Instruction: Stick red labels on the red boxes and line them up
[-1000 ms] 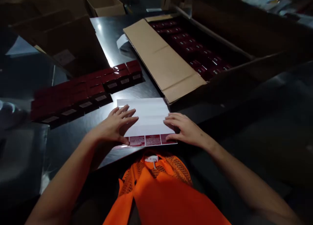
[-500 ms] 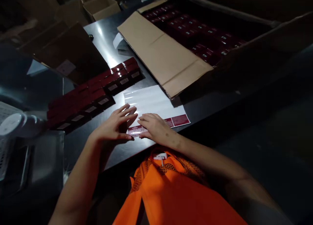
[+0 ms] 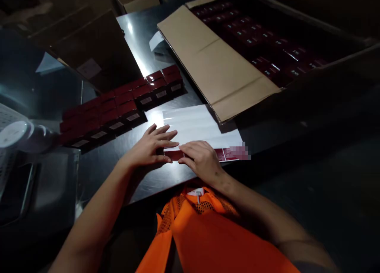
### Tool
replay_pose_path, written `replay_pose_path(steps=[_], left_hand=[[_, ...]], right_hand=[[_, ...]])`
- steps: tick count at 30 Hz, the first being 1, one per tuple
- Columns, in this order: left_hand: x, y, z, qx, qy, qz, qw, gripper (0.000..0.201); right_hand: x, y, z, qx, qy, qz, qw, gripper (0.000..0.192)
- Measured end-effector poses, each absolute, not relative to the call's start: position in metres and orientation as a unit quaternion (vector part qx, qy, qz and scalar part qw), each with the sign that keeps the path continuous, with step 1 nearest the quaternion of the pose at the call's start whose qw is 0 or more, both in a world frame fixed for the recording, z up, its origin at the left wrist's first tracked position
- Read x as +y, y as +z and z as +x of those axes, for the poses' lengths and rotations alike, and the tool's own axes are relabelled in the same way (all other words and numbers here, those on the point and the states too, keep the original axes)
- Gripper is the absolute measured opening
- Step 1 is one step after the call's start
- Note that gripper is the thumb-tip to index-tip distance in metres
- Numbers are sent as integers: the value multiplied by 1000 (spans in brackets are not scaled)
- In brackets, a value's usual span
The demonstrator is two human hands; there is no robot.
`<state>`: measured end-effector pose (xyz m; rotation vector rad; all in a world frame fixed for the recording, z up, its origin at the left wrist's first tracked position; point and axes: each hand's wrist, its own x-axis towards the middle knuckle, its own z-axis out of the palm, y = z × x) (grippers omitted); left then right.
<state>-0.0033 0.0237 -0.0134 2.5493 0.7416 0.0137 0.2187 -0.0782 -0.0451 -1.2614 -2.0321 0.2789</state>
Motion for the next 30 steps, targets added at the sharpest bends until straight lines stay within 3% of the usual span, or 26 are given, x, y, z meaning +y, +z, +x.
replay_pose_path(steps=[5,20,30], left_hand=[[24,-14,-1,284,-7,926,247,63],[23,-14,2,292,-27,921,258,73],[20,-12,4,294,-26,923,246,86]], right_hand=[[-88,-54,216,-780,52,-485,392,23],[-89,-60,216,-734,103,-498,450,6],[-98,-44,215,-751,125,-472,444,13]])
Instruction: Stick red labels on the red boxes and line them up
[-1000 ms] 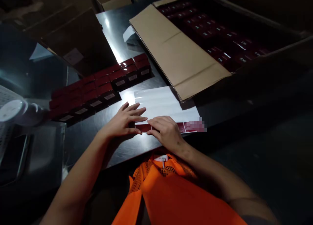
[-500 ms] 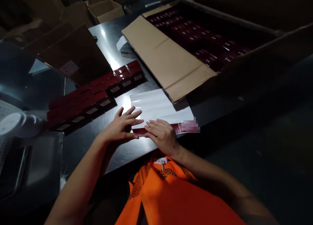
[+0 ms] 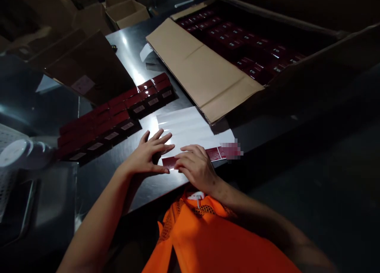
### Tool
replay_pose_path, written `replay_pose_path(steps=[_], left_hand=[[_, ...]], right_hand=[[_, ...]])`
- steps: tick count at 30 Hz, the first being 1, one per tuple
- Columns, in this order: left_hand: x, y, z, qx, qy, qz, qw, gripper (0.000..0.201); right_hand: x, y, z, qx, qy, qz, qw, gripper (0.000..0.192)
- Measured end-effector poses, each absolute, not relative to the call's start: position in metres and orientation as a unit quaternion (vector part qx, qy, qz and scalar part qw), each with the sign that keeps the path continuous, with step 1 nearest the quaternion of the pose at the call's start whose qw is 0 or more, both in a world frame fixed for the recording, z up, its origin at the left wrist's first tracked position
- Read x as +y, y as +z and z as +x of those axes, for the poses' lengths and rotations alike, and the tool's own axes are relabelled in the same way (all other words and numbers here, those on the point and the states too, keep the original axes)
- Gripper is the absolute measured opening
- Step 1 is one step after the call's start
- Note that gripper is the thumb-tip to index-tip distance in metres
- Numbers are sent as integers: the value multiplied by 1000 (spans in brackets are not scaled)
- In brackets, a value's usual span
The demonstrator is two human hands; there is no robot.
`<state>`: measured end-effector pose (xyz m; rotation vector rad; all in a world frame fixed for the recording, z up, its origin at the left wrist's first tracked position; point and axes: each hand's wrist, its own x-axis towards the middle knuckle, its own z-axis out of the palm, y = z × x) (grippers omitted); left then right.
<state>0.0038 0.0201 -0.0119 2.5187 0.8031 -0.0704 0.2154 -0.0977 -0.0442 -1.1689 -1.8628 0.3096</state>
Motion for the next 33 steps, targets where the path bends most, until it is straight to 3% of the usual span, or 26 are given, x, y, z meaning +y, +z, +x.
replay_pose_path(steps=[2,6,9,17,21,23,24,26,27,30,33], left_hand=[[19,-12,4,296,-24,924,241,89],[18,-13,5,303,-27,923,235,90],[18,-13,6,301,-29,925,229,89],[16,-19,7,293,-32,937,189,75],[16,-23,7,276,-31,942,188,93],[15,-23,6,272,-27,943,189,103],[15,-24,6,270,-25,944,188,108],[13,-25,7,266,-15,946,183,112],[13,-25,7,265,-9,947,181,113],[12,-25,8,267,-3,946,185,113],[12,-21,9,275,-16,940,204,115]], right_hand=[[-103,-43,214,-742,114,-490,444,12],[-105,-48,213,-728,70,-571,373,30],[-102,-51,212,-740,55,-571,350,17],[-109,-36,213,-742,102,-508,426,11],[-109,10,250,-719,138,-459,503,15],[-98,43,285,-709,59,-493,501,7],[-88,61,305,-706,-5,-521,479,9],[-56,97,345,-693,-134,-595,385,46],[-35,112,363,-682,-164,-649,296,64],[32,141,402,-623,-109,-774,37,102],[80,137,417,-551,6,-834,-38,110]])
